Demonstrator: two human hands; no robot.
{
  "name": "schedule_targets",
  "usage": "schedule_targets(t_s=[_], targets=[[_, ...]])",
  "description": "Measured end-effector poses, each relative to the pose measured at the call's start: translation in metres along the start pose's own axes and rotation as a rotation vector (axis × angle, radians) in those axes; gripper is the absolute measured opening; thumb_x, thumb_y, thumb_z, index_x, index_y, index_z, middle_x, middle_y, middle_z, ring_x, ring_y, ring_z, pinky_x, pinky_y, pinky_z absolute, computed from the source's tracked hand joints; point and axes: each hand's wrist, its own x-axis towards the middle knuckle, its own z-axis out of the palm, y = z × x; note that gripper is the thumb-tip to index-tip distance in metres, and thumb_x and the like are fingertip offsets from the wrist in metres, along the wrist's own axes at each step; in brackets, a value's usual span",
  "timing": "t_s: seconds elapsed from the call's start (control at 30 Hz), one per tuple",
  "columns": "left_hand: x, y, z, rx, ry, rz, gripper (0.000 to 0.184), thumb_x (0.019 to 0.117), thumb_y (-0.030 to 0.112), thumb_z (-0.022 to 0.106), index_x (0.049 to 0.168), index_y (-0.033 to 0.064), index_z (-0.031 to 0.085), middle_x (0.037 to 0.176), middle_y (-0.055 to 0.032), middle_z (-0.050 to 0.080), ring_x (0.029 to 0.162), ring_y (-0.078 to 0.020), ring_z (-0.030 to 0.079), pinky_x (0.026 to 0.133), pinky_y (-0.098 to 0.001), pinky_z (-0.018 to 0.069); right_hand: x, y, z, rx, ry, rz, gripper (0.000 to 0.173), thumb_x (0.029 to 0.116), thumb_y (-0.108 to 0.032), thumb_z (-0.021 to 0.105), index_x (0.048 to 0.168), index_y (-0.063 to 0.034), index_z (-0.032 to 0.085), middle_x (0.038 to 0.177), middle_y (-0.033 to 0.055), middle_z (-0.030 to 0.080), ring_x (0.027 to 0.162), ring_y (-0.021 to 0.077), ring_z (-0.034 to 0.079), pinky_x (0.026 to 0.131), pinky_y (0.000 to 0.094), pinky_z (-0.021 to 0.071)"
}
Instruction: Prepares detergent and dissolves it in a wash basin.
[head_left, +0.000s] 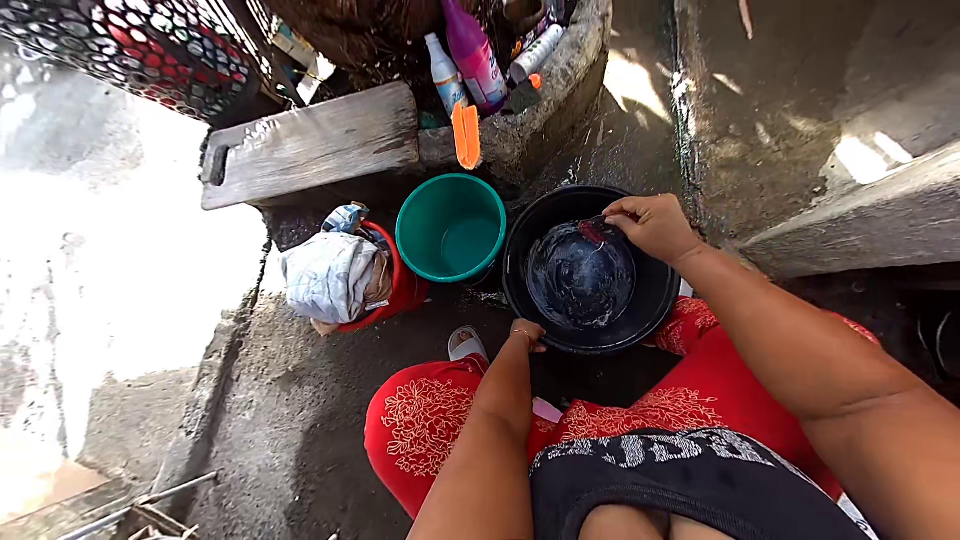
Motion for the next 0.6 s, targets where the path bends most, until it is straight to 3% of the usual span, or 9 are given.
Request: schedule_targets(t_s=[0.1,0.17,0.2,0.27,0.33,0.47,0.53,0.6], targets=[[-0.008,-0.008,-0.002,0.061,-0.035,-0.047,0.040,0.1028,0.008,0.058,0.140,-0.0045,0.049,0.127,-0.0255,0.061,0.096,-0.0278,0.070,0.083,-0.0382,0.0590,-0.009,-0.005,0.001,0.005,-0.016,-0.015,0.015,0.0972,-0.013,0.066,0.101,-0.0056,0.079,0.090,0.0114,0.077,0.079,0.0213,0.073,0.077,0.0446,0.0578],[-0.023,-0.001,-0.004,0.259,-0.013,-0.042,0.037,0.1044,0.012,0.057,0.137,-0.0049,0.051,0.123,-0.0228,0.062,0.096,-0.0252,0.069,0.084,-0.0370,0.0577,-0.012,-0.010,0.000,0.008,-0.027,-0.034,0.013,0.0964,-0.012,0.067,0.099,-0.0060,0.079,0.088,0.0107,0.077,0.077,0.0213,0.073,0.075,0.0446,0.0582],[-0.035,0.007,-0.007,0.481,0.023,-0.020,0.036,0.1044,0.016,0.058,0.134,-0.0054,0.055,0.125,-0.0209,0.063,0.103,-0.0248,0.067,0.088,-0.0388,0.0560,-0.014,-0.014,0.000,0.010,-0.035,-0.047,0.012,0.0960,-0.011,0.068,0.098,-0.0061,0.079,0.087,0.0105,0.077,0.076,0.0217,0.073,0.074,0.0447,0.0583],[-0.067,0.026,-0.009,0.893,0.130,0.093,0.041,0.1007,0.021,0.061,0.130,-0.0078,0.061,0.138,-0.0253,0.059,0.127,-0.0362,0.060,0.104,-0.0554,0.0492,-0.016,-0.017,0.000,0.004,-0.054,-0.067,0.011,0.0955,-0.011,0.069,0.096,-0.0068,0.079,0.085,0.0095,0.077,0.074,0.0212,0.073,0.071,0.0447,0.0587],[-0.100,0.047,-0.016,0.953,0.184,0.276,0.049,0.1005,0.029,0.063,0.133,-0.0074,0.059,0.140,-0.0294,0.057,0.132,-0.0440,0.055,0.106,-0.0633,0.0446,-0.019,-0.019,0.002,0.004,-0.083,-0.085,0.011,0.0956,-0.011,0.069,0.095,-0.0066,0.079,0.085,0.0098,0.077,0.075,0.0223,0.073,0.072,0.0466,0.0587],[-0.149,0.076,-0.026,0.740,0.190,0.878,0.066,0.0990,0.041,0.068,0.147,-0.0014,0.051,0.141,-0.0248,0.058,0.131,-0.0395,0.057,0.112,-0.0570,0.0427,-0.020,-0.026,0.004,0.002,-0.134,-0.119,0.012,0.0957,-0.011,0.069,0.095,-0.0051,0.080,0.086,0.0112,0.077,0.077,0.0246,0.074,0.073,0.0495,0.0584],[-0.172,0.080,-0.029,0.733,0.261,1.060,0.063,0.0994,0.037,0.068,0.149,0.0021,0.051,0.145,-0.0205,0.057,0.134,-0.0352,0.056,0.113,-0.0532,0.0431,-0.021,-0.031,0.007,0.010,-0.147,-0.160,0.013,0.0952,-0.011,0.068,0.094,-0.0052,0.080,0.086,0.0105,0.077,0.077,0.0242,0.074,0.072,0.0492,0.0587],[-0.182,0.081,-0.033,0.786,0.280,1.174,0.049,0.1029,0.030,0.063,0.143,0.0018,0.058,0.141,-0.0200,0.060,0.133,-0.0338,0.057,0.113,-0.0506,0.0436,-0.023,-0.041,0.009,0.024,-0.161,-0.177,0.014,0.0951,-0.011,0.067,0.094,-0.0048,0.080,0.087,0.0106,0.077,0.079,0.0237,0.075,0.074,0.0486,0.0593]])
